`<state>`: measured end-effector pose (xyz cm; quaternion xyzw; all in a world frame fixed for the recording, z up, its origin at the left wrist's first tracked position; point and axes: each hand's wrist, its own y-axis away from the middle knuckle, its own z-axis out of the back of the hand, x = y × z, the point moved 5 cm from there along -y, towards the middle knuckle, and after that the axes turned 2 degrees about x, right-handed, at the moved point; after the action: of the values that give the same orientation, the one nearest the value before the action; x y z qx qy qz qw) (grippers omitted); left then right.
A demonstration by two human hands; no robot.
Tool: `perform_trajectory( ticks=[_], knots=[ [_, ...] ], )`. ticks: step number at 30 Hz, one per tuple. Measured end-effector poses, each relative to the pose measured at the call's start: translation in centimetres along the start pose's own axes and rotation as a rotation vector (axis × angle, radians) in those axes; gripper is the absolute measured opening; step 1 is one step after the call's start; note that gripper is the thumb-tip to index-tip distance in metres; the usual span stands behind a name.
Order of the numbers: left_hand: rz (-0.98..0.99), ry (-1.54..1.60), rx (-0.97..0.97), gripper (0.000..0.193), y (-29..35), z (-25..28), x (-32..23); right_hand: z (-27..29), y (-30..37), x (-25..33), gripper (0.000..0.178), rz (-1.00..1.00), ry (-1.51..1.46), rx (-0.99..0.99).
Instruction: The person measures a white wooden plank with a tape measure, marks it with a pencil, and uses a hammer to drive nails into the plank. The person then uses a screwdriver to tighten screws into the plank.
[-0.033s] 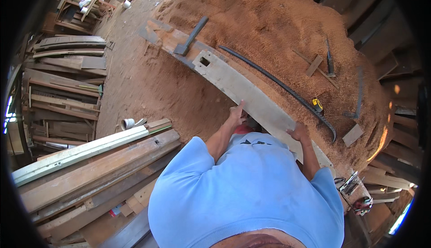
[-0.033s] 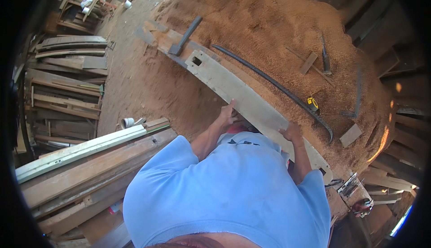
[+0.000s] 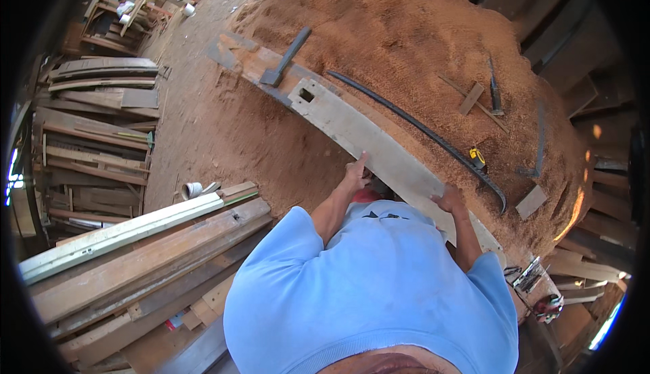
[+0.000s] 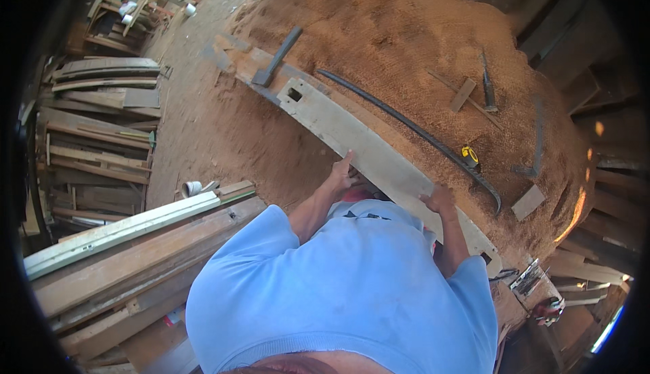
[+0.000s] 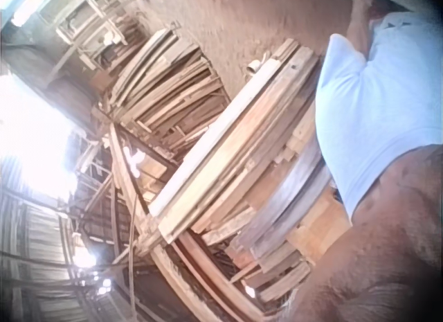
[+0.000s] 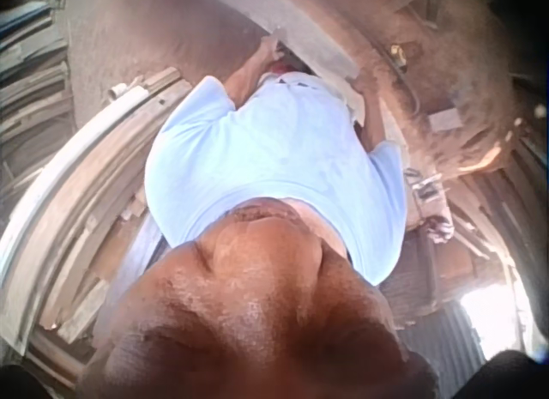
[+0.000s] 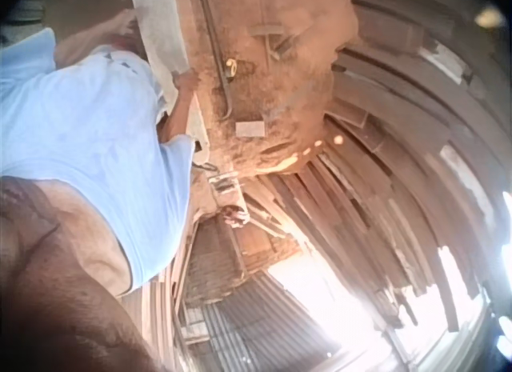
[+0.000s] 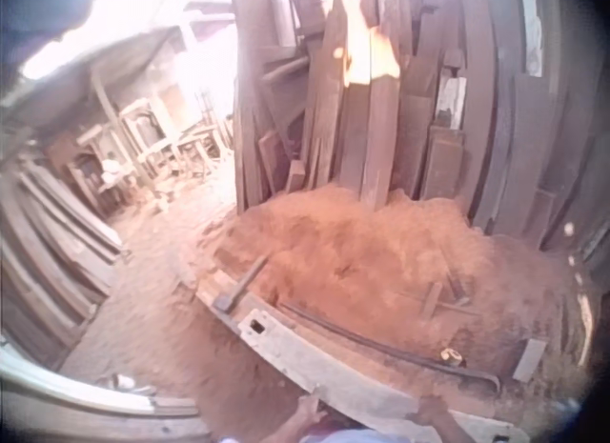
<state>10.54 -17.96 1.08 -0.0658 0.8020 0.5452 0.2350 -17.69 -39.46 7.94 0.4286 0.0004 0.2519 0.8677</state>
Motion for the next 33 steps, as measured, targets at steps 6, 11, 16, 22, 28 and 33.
perform_trajectory(
  ticks=[6,11,16,22,28,33],
  knots=[
    [-0.092,0.076,0.097,0.053,1.0,-3.0,-0.1,-0.5,1.5,0.1,0.100,-0.053,-0.062,-0.045],
    [-0.100,0.145,0.161,0.050,0.4,-1.3,0.5,-1.0,3.3,1.3,0.098,0.034,-0.016,0.000],
    [0.044,0.153,0.075,0.044,1.7,-1.2,0.8,-0.3,2.1,0.6,0.099,0.000,-0.064,0.144],
    [-0.010,-0.021,0.059,0.041,6.4,-5.6,-3.0,0.7,3.7,5.1,0.104,0.265,-0.023,-0.053],
    [-0.048,0.028,0.181,0.033,5.2,-7.6,-3.7,3.9,6.3,9.0,0.089,0.136,-0.075,-0.283],
    [-0.101,0.043,0.359,0.024,2.7,-9.6,-3.2,6.5,2.6,6.5,0.081,0.185,-0.108,-0.176]
  ],
)
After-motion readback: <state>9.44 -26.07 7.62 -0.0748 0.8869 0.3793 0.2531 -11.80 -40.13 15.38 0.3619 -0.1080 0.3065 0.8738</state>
